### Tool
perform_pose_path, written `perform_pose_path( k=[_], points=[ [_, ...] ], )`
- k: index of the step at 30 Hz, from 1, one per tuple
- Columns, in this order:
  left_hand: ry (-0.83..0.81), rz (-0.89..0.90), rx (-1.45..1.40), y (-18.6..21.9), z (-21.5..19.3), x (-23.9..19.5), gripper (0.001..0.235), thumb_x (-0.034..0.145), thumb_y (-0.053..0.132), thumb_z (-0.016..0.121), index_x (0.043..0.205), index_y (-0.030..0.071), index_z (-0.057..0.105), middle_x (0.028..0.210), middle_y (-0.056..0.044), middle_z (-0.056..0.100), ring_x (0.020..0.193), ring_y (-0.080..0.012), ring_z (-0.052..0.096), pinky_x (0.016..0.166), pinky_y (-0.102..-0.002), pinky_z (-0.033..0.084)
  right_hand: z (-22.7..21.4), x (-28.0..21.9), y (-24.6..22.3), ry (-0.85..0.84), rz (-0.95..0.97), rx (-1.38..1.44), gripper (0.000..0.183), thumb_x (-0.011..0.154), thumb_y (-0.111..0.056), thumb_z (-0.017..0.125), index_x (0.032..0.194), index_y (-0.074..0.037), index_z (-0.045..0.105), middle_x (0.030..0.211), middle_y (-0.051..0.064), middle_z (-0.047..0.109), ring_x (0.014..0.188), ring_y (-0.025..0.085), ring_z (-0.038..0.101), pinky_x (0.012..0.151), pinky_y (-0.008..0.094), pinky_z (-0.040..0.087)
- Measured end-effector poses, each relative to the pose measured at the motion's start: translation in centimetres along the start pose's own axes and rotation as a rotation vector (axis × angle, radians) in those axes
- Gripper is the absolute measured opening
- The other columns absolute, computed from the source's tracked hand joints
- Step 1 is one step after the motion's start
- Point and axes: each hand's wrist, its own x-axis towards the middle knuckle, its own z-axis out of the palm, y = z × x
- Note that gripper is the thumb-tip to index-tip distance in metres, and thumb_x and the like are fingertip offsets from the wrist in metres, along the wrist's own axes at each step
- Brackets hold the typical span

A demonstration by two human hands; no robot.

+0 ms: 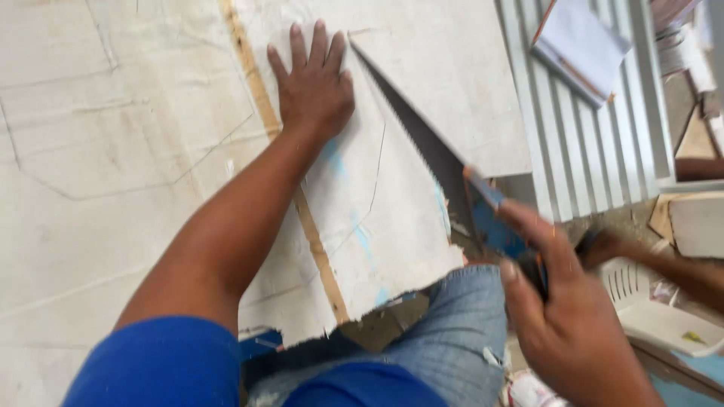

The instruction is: Using a hand saw to cut a board along a pre-drawn outline on a workshop floor.

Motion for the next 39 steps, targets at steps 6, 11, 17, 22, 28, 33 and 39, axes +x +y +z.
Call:
perform_pose_path(
  k=[6,11,17,22,28,33,39],
  points=[
    [0.002,-0.015,0.021,-1.9,-0.9,-1.8,0.060,0.107,0.037,0.029,0.164,0.020,0.026,0.172,-0.007,0.017,0.156,-0.0400,0.006,0.119,-0.071,0.002,1.7,-0.3,-0.1,-0.035,-0.125,-0.031,0.061,0.093,-0.022,0.056,0.152,-0.036,0.048,0.078,0.009,0.071,0.053,0.027,0.070,0.063,0.040,0.056],
    [-0.042,-0.027,-0.022,-0.8,-1.2,-1.8,0.061,0.105,0.036,0.027,0.164,0.020,0.025,0.172,-0.007,0.015,0.157,-0.0394,0.003,0.120,-0.069,0.003,1.4,1.2,0.3,-0.025,-0.115,-0.133,0.065,0.086,-0.024,0.057,0.148,-0.038,0.046,0.136,-0.002,0.070,0.083,0.033,0.081,0.085,0.048,0.054],
    [-0.026,-0.026,0.041,-1.0,-2.6,-1.7,0.062,0.108,0.039,0.023,0.167,0.021,0.017,0.174,-0.008,0.009,0.157,-0.0394,0.001,0.121,-0.069,0.000,1.8,0.5,-1.5,-0.018,0.032,0.053,0.060,0.095,-0.025,0.056,0.153,-0.040,0.050,0.064,0.014,0.068,0.055,0.026,0.069,0.067,0.040,0.057],
    [0.018,-0.003,-0.019,-0.8,-2.2,-2.0,0.060,0.108,0.037,0.027,0.165,0.018,0.022,0.173,-0.010,0.014,0.156,-0.0407,0.001,0.122,-0.065,-0.001,2.2,0.4,-0.8,0.014,-0.055,0.132,0.059,0.097,-0.021,0.056,0.155,-0.034,0.048,0.060,0.010,0.074,0.060,0.021,0.068,0.069,0.039,0.053],
    [-0.052,-0.019,-0.048,-0.6,-2.5,-2.1,0.063,0.106,0.040,0.021,0.166,0.021,0.016,0.174,-0.008,0.008,0.157,-0.0395,-0.006,0.123,-0.063,-0.007,2.7,1.2,1.0,0.013,-0.133,-0.135,0.063,0.095,-0.030,0.051,0.155,-0.045,0.042,0.100,0.004,0.081,0.083,0.040,0.075,0.077,0.047,0.052],
    [-0.052,-0.018,-0.012,-1.0,-2.3,-2.1,0.063,0.108,0.042,0.022,0.167,0.023,0.012,0.175,-0.008,0.005,0.157,-0.0387,-0.007,0.123,-0.062,-0.007,2.1,0.8,0.2,-0.001,-0.285,-0.240,0.066,0.093,-0.028,0.052,0.156,-0.039,0.038,0.131,0.006,0.072,0.105,0.040,0.072,0.087,0.053,0.055],
    [-0.056,-0.028,-0.059,-0.9,-2.7,-1.9,0.063,0.108,0.040,0.023,0.167,0.022,0.013,0.174,-0.008,0.006,0.157,-0.0387,-0.008,0.123,-0.061,-0.008,3.9,1.6,1.6,0.064,-0.274,-0.176,0.064,0.094,-0.023,0.055,0.156,-0.037,0.045,0.072,0.007,0.070,0.059,0.027,0.068,0.064,0.047,0.057]
  ],
)
